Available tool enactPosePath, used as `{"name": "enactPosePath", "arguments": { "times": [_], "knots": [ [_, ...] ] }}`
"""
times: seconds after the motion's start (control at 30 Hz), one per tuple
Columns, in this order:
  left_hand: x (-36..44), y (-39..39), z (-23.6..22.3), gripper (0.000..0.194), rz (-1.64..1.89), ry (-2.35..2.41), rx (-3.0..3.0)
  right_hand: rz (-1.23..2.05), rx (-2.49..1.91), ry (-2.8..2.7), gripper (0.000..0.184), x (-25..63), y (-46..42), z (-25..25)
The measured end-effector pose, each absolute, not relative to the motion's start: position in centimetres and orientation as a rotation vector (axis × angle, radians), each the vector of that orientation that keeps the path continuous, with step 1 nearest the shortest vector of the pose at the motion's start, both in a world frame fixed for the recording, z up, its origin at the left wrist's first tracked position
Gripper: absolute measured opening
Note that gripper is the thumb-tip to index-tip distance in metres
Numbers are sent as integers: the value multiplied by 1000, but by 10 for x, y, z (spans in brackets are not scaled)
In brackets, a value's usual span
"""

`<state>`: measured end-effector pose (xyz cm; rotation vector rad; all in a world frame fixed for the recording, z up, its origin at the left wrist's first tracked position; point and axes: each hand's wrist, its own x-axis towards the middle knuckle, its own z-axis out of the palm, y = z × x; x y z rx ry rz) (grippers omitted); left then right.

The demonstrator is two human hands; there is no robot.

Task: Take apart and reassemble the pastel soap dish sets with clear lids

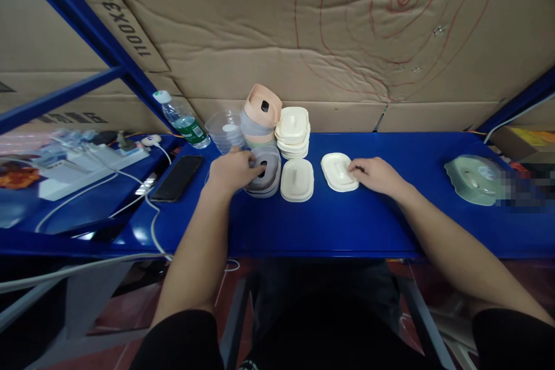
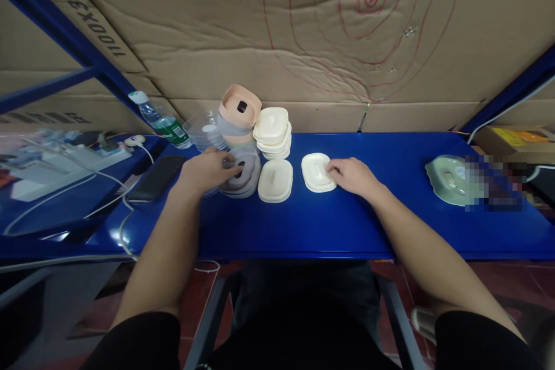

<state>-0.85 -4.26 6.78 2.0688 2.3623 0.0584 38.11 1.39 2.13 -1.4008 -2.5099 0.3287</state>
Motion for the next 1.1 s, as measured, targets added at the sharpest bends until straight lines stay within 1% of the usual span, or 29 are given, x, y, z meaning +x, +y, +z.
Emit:
{"name": "enactPosePath", "arguments": {
  "times": [0.17,0.3,0.33,0.43,0.53,0.7,0.9,1.0,1.1],
  "knots": [
    [-7,-42,67,55,100,2374,2071,375,-1268,-2561,28,361,5,17],
    [-8,-44,67,60,150,2368,2063,479,-1276,-2474,16,362,3,20],
    [-8,-44,67,60,163,2370,2059,497,-1294,-2425,19,364,3,21],
    [-9,-44,68,60,208,2373,2036,520,-1319,-2284,38,370,7,24],
    [-8,-44,69,60,228,2361,2021,561,-1294,-2202,44,370,6,26],
    [-3,-46,72,63,212,2365,2031,608,-1202,-2180,43,354,-10,29],
    [-1,-46,72,62,215,2350,2023,601,-1037,-2311,38,319,-28,25],
    [-2,-45,70,59,220,2343,2041,501,-998,-2419,37,310,-30,20],
    [-3,-44,68,58,220,2328,2048,369,-980,-2512,41,307,-30,15]
  ]
}}
